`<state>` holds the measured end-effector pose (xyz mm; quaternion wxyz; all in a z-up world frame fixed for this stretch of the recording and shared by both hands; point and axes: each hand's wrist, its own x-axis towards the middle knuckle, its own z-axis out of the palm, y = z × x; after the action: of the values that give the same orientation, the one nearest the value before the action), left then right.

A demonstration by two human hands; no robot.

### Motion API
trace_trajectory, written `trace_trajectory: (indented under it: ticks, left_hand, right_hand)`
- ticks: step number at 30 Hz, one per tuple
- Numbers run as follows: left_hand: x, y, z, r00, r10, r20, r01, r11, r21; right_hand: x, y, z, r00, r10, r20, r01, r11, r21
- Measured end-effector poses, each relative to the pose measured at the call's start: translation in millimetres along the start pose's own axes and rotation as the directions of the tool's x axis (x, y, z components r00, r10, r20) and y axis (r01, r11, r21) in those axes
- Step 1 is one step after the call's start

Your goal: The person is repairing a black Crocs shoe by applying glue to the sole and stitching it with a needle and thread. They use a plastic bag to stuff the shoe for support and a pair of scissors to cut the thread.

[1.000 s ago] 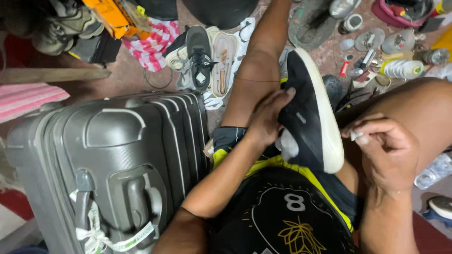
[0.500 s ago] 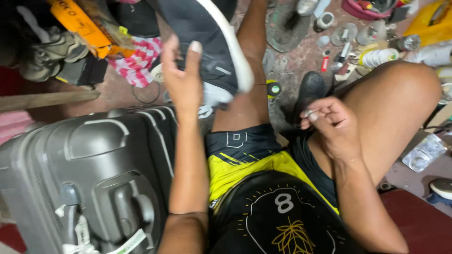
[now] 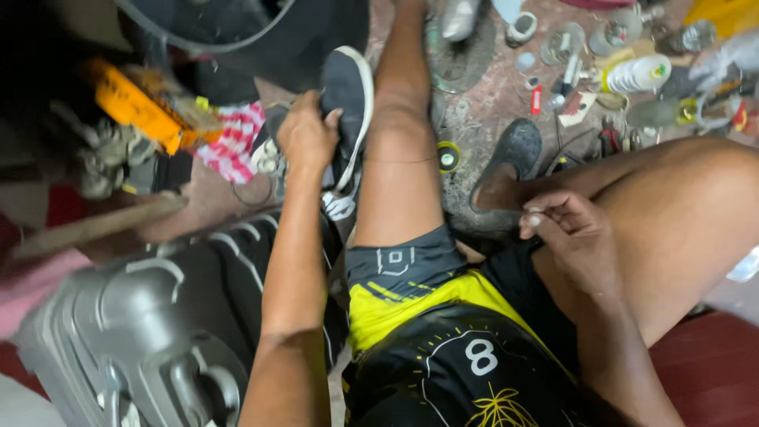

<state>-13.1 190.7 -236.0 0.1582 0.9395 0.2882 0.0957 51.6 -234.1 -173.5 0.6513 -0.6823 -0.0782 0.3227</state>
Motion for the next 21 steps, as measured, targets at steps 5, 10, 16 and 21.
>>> trace_trajectory:
  ticks: [5,10,16,21]
  left_hand:
    - [10.2,4.9,-22.5,0.996,0.070,-0.057,-0.059,0.982,0.179]
    - [31.3,55.1,-87.7,0.951,0.262,-0.167,-0.235,0.958,0.166]
    - [83.9,114.0,-130.8,0.855,0.474,-0.209,-0.487,0.873,-0.011]
    - [148.3,129.8,-115.5,0.872,0.442,-0.210,-0.488,0.822,-0.295]
  right_hand:
    - [-16.5,-22.1,25.3,0.987,0.140,-0.075,-0.133,0.986,0.099]
    - [-10.2,-48.0,23.0,0.997,0.074,0.009,-0.071,0.984,-0.166]
    - [-16.4,-54.2,15.7,0.988,0.154,-0.011,-0.154,0.974,-0.169]
    - [-20.5,-56.1,9.3,0.976,0.214,0.034,-0.206,0.966,-0.160]
